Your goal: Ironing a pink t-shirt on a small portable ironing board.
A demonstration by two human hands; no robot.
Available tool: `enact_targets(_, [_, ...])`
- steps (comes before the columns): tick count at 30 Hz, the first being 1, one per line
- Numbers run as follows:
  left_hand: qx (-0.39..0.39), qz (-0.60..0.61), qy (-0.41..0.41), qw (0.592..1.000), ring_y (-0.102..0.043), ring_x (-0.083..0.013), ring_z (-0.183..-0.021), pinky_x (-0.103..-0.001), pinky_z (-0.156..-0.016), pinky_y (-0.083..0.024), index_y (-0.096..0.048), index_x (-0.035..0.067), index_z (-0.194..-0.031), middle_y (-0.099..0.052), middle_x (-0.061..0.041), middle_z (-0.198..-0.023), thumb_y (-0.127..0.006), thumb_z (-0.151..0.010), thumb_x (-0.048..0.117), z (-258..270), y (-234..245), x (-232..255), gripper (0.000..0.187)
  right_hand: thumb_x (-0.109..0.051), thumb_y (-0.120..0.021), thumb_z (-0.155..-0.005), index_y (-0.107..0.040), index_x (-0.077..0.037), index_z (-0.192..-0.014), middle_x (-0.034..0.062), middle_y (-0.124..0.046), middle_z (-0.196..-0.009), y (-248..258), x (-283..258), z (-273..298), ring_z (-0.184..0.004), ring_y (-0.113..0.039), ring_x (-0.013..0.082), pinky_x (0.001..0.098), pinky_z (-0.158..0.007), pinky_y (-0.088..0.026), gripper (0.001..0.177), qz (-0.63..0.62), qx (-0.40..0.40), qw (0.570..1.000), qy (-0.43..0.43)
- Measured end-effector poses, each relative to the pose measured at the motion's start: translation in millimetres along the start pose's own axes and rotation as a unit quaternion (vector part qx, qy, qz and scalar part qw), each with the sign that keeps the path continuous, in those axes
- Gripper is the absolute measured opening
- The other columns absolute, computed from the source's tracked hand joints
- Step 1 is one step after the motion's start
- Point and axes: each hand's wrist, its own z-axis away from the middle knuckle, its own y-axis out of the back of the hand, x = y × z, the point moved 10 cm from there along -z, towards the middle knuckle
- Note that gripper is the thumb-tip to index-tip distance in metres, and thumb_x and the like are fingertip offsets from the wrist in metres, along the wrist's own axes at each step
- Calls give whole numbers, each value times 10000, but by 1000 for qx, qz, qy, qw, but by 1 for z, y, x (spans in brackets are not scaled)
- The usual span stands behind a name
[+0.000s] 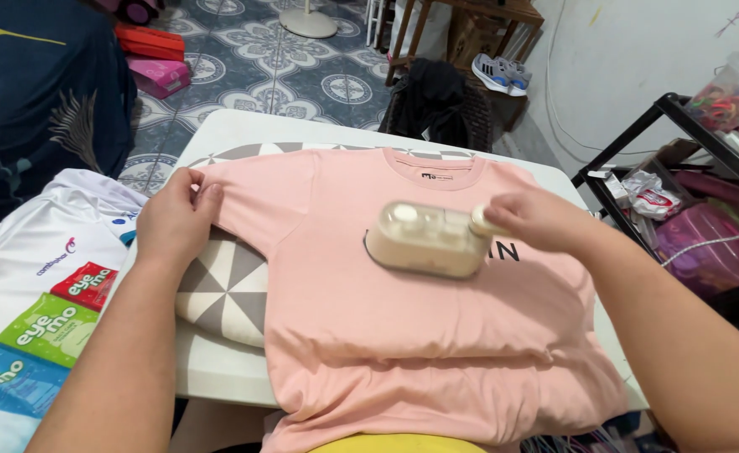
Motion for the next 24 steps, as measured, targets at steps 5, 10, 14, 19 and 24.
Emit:
enact_targets(5, [2, -7, -8, 1000, -695, -369, -864, -491, -762, -511, -656, 93, -1167, -731, -139, -925, -652, -985, 410, -1, -3, -3, 366, -554, -436, -945, -689, -97, -914, 107, -735, -779, -13, 6, 65, -733, -693, 281, 416, -734, -539, 523, 27, -21, 999, 15])
enact_targets(10, [3, -13, -16, 1000, -691, -381, -876, -497, -763, -509, -654, 83, -1182, -729, -147, -942, -661, -991, 415, -1, -2, -1, 383, -559, -456, -882, -723, -185, -994, 81, -754, -763, -16, 2, 115, -727, -720, 269, 400, -707, -557, 473, -6, -48, 999, 8])
enact_targets(14, [2, -9, -8, 1000, -691, -381, -871, -496, -771, -511, -660, 84, -1185, -727, -151, -946, -663, -991, 413, 0, -3, -5, 382, -593, -463, -908, -719, -162, -960, 104, -749, -763, -15, 42, 109, -748, -703, 290, 406, -723, -560, 504, 7, -13, 998, -54])
enact_targets(19, [11, -12, -30, 999, -684, -384, -875, -499, -767, -507, -658, 76, -1186, -722, -153, -960, -660, -1008, 409, 0, -1, -3, 378, -580, -452, -931, -745, -148, -1050, 127, -773, -884, 1, 90, 64, -806, -739, 309, 410, -781, -564, 535, 45, 37, 993, -106])
enact_targets(24, [1, -15, -11, 1000, -678, -388, -859, -500, -764, -504, -650, 66, -1164, -717, -155, -944, -643, -1020, 401, 1, -1, -6, 365, -604, -444, -972, -718, -121, -1227, 136, -793, -1055, 17, 91, 42, -957, -735, 280, 410, -865, -545, 611, -47, 71, 991, -100])
